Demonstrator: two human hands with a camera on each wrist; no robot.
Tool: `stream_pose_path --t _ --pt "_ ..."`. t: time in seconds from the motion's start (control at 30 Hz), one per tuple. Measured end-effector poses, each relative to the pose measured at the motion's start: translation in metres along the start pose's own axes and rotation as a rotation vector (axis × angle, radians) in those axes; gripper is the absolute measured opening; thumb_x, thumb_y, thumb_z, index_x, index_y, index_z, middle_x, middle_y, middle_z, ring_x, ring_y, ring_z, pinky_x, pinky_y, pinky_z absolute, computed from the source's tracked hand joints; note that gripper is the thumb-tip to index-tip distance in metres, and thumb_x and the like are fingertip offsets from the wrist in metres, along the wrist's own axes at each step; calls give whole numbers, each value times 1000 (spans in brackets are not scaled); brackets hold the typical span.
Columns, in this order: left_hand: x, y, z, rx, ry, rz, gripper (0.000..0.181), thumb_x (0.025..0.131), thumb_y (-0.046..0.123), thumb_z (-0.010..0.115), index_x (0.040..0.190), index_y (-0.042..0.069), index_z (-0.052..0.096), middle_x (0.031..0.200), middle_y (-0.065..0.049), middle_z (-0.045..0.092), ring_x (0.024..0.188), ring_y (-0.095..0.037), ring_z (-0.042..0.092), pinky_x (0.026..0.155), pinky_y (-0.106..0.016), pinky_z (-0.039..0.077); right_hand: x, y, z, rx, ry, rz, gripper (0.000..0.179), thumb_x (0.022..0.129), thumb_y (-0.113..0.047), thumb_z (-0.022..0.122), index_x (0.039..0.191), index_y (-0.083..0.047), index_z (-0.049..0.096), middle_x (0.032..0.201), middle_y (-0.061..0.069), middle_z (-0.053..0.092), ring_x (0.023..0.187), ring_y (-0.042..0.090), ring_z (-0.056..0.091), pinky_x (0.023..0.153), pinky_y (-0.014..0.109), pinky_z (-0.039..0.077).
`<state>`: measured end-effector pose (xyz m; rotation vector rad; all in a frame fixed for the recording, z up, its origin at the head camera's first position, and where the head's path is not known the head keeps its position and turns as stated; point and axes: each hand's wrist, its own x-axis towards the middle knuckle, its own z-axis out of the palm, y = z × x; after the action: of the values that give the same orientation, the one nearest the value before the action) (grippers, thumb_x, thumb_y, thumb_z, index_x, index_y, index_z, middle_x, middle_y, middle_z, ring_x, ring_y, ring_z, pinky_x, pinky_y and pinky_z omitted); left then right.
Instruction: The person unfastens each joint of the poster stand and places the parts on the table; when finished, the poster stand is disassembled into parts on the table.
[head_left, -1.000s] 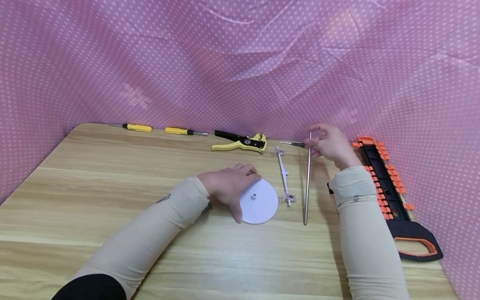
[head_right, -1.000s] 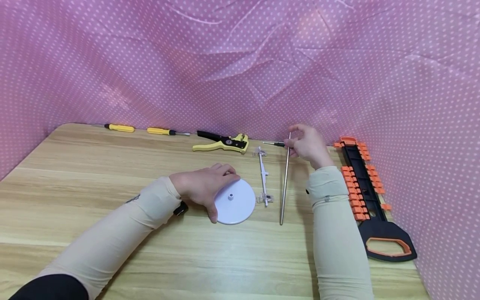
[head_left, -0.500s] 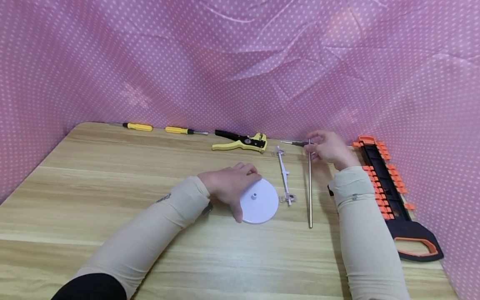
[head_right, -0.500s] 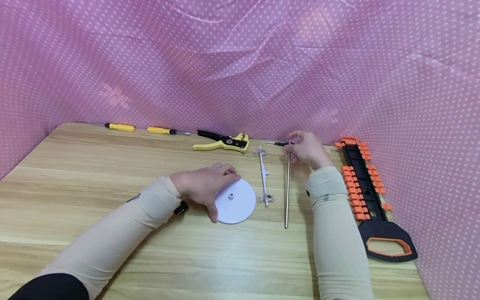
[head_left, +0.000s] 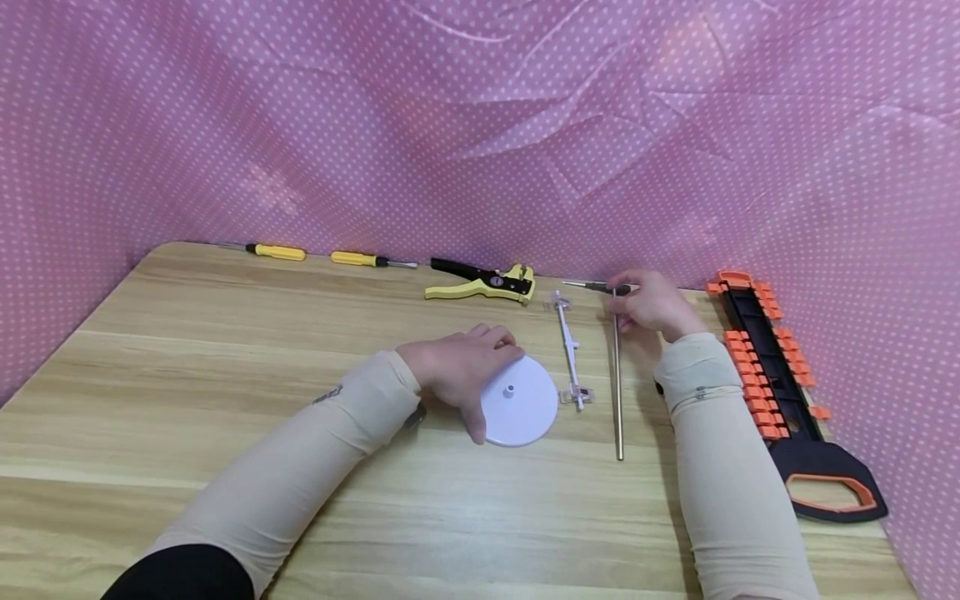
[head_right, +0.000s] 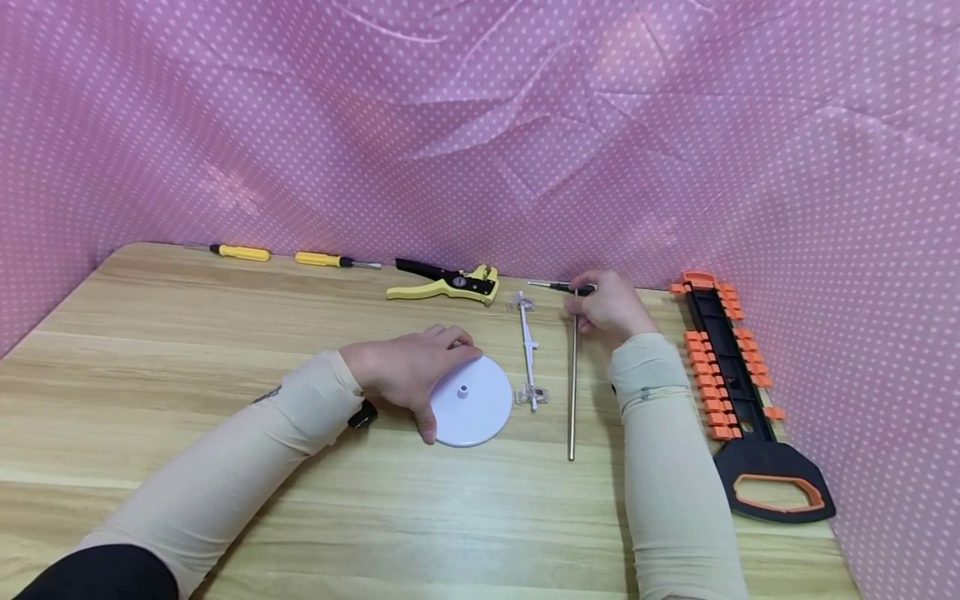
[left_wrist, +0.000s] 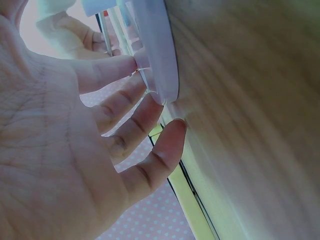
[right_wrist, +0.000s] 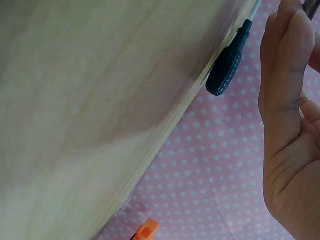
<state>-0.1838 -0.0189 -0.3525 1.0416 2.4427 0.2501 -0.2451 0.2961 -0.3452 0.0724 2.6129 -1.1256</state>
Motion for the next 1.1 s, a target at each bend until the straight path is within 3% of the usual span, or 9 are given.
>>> stream_pose_path --t 0.37,0.67,0.97,1.1 --pt "1 -1 0 11 -3 2 133 58 43 106 166 16 33 167 -5 32 150 -24 34 127 -41 39 2 3 7 -167 -19 -24 42 98 -14 75 134 4 62 69 2 69 60 11 65 60 25 58" --pt "1 0 0 6 -1 -1 133 58 42 106 166 16 33 167 -5 32 150 -24 34 127 -41 39 4 2 12 -340 -14 -49 43 99 -20 73 135 1 65 65 3 69 62 15 68 78 32 54" --pt "0 1 0 13 -1 -7 133 58 44 106 166 17 33 167 -5 32 150 -24 34 127 -41 40 4 -2 14 -350 -14 -18 45 98 -20 75 136 0 65 67 4 70 63 15 68 75 29 51" --pt "0 1 0 10 0 -5 132 58 43 106 166 16 34 167 -5 32 149 -24 34 126 -40 40 4 -2 14 -355 -18 -16 45 98 -21 74 137 -1 64 68 4 71 64 15 68 81 33 53"
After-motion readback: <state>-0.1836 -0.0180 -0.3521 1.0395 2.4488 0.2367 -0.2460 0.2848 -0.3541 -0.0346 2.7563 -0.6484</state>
